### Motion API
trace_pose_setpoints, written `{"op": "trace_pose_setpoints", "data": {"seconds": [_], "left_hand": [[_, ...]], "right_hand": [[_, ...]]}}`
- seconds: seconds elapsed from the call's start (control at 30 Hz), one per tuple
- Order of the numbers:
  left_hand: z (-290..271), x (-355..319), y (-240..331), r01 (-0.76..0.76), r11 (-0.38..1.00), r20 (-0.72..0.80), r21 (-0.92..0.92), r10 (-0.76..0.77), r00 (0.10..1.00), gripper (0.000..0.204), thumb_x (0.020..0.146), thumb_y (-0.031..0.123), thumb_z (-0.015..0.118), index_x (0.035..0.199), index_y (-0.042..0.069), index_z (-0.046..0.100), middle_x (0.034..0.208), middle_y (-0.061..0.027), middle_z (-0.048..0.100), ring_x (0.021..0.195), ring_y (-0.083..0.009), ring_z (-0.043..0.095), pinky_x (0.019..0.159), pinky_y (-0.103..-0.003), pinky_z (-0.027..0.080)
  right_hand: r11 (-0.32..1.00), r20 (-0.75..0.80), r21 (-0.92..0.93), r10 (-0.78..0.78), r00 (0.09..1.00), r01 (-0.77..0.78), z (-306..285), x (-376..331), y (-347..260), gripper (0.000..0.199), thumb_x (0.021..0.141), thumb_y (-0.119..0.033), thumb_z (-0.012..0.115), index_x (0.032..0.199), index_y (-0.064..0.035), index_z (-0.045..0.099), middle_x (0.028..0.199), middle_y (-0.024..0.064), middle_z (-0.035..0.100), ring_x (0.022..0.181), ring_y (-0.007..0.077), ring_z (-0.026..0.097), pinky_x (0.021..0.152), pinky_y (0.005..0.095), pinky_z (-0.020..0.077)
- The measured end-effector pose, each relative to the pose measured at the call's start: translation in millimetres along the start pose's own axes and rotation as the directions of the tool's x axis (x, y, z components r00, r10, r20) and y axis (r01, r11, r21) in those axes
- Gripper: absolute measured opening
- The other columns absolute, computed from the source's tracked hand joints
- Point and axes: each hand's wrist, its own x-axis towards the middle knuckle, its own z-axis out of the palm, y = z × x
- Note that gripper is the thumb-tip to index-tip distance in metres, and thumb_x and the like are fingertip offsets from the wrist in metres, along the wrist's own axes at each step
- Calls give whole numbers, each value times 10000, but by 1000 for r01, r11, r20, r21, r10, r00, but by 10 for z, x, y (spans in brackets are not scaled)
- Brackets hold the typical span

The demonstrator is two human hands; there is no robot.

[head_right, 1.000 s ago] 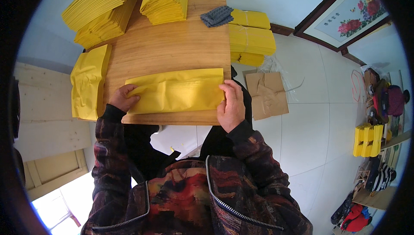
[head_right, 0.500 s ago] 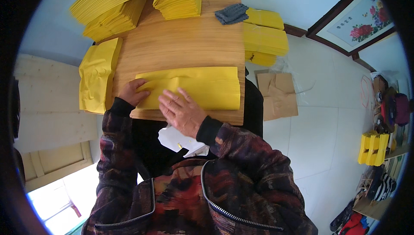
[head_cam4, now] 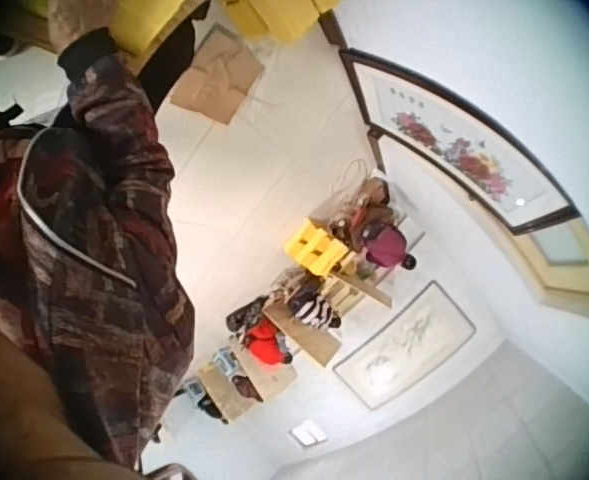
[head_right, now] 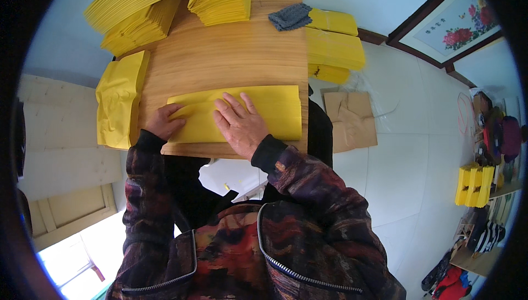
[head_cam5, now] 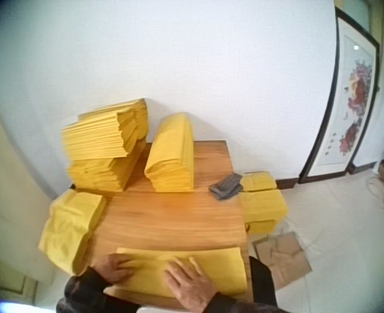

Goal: The person folds yellow paper sheets on a wooden table, repeatedly folding each sheet in half and pressing the creases. The person stacks the folded sheets into a growing pile on the table.

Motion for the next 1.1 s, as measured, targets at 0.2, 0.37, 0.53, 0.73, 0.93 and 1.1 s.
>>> {"op": "trace_pose_setpoints", "data": {"seconds": [0.2,0.37,0.53,0.73,0.93,1.1], "left_hand": [[27,-6,-25,-19,1000,-63,24,21,998,342,779,166,642,1095,36,633,971,-160,668,914,-296,633,809,-339,493],[36,10,-133,-16,999,-63,47,19,998,331,778,161,642,1088,44,634,966,-159,665,917,-306,631,814,-349,493],[55,21,-223,-14,999,-44,-30,13,999,323,780,148,646,1086,44,630,973,-155,660,920,-295,631,823,-344,490],[42,1,-171,-10,999,-46,-44,8,999,317,781,144,650,1080,40,628,960,-146,659,908,-284,631,822,-336,490],[-10,-17,-56,4,999,-28,39,-3,1000,316,778,147,648,1072,35,626,957,-143,661,906,-273,635,815,-328,491],[-2,-21,-10,-3,1000,-33,-24,2,999,306,781,117,640,1074,28,625,950,-134,664,899,-254,635,815,-315,490]], "right_hand": [[993,5,102,59,998,-59,34,-15,-209,369,832,-203,611,1158,-38,563,1320,85,471,1309,262,384,1077,499,284],[990,45,126,59,997,-64,121,-27,-186,429,836,-239,616,1199,-22,539,1349,105,447,1322,274,362,1083,504,264],[987,40,121,105,994,-109,173,-23,-122,495,781,-211,691,1217,-46,524,1357,66,439,1323,252,359,1087,487,270],[982,59,136,122,991,-129,165,-5,-64,487,785,-208,686,1215,-47,524,1362,71,434,1322,257,360,1085,485,276],[983,58,125,126,990,-133,136,4,7,468,807,-223,663,1213,-37,525,1354,100,431,1313,278,363,1079,493,279],[983,70,109,139,988,-146,117,11,46,471,814,-215,658,1226,-41,509,1350,106,430,1311,283,362,1073,489,288]]}}
